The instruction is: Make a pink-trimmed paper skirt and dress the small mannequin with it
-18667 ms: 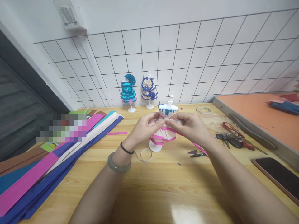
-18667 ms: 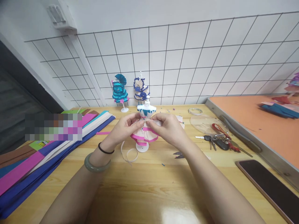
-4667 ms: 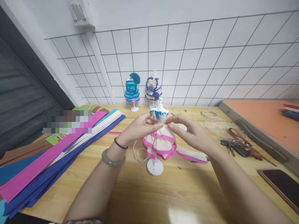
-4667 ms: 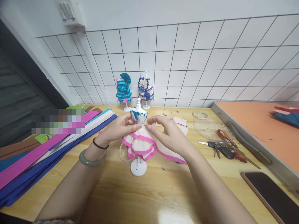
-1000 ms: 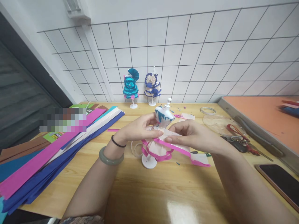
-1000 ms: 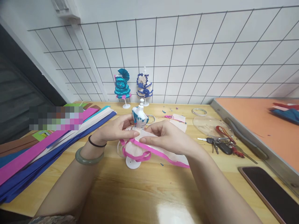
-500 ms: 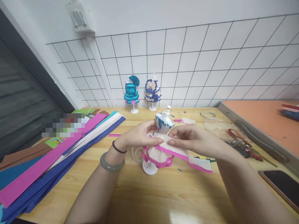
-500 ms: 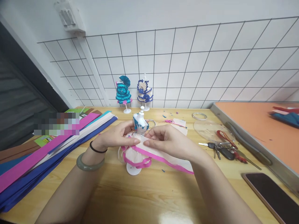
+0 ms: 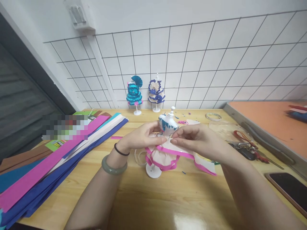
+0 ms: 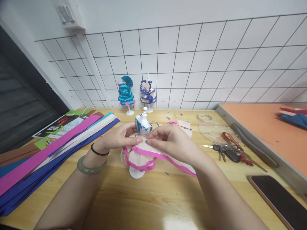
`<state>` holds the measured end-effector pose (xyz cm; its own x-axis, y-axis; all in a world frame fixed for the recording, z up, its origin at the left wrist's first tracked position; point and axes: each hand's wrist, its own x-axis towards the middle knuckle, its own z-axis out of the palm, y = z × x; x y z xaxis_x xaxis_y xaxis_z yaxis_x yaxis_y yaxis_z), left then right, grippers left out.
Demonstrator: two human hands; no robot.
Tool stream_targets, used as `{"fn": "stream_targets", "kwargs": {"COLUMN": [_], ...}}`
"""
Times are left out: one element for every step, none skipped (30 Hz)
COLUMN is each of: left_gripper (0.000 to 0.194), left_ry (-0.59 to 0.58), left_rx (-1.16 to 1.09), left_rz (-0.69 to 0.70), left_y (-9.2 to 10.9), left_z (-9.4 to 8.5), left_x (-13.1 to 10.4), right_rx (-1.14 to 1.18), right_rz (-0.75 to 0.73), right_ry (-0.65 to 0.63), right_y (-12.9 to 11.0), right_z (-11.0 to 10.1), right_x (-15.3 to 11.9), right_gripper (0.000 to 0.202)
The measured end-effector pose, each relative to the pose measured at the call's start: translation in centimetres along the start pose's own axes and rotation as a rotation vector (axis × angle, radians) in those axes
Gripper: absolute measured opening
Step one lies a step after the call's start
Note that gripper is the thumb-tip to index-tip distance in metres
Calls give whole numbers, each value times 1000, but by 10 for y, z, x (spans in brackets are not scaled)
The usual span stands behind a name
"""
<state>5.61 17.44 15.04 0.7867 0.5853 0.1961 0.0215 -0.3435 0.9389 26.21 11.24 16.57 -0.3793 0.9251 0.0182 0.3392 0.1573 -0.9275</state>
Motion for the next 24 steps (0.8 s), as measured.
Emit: {"fn": "stream_targets", "kwargs": {"left_gripper": [35,36,38,40,41,42,42,42,42,43,43,43,43,43,43,43,42,42,42,41,40,39,37,35], "left_ry": [-4,-11,-16,-19,-20,-19,-15,-14,-14,-17,-20,-20,-21,-21,-20,-21,-22,-23,-20,-18,-16,-15,-12,-5], "left_rx": [3,6,9,14,20,25,29,33,38,42,47,49,50,50,52,56,62,67,68,66,62,60,60,67], "left_rz": [4,9,14,21,23,22,18,13,8,6,8,14,16,15,12,9,6,6,11,16,16,10,3,-4], "left_y": [0,0,0,0,0,0,1,1,1,2,2,2,2,2,2,2,3,3,3,3,4,4,5,7], "left_z": [0,0,0,0,0,0,0,0,0,0,0,0,1,1,1,1,1,1,1,1,1,1,2,3], "left_x": [0,0,0,0,0,-1,-1,-1,-1,-1,-1,-1,-1,-1,-1,-1,-1,-1,-1,-1,-1,-1,-1,-1], "right_rx": [9,15,21,26,30,32,32,30,27,23,18,12,6,0,-4,-5,-2,2,5,6,4,1,-3,-7], "right_rz": [12,22,29,32,33,35,37,38,38,38,38,37,33,28,22,17,14,16,22,29,36,40,40,37], "right_ry": [19,35,47,54,59,64,67,68,69,70,70,71,74,77,81,83,86,88,92,97,103,108,113,115], "right_y": [1,1,1,1,1,1,1,1,2,2,3,4,4,5,5,5,4,4,3,2,2,1,0,0], "right_z": [1,2,2,3,3,4,4,4,4,3,4,4,4,4,4,5,5,5,6,6,6,6,6,6], "right_x": [1,1,2,2,2,2,2,3,3,3,4,4,5,5,5,5,5,5,5,5,4,4,4,4], "right_gripper": [24,24,23,23,23,23,23,24,24,25,25,26,26,27,27,27,26,25,25,24,24,24,25,26]}}
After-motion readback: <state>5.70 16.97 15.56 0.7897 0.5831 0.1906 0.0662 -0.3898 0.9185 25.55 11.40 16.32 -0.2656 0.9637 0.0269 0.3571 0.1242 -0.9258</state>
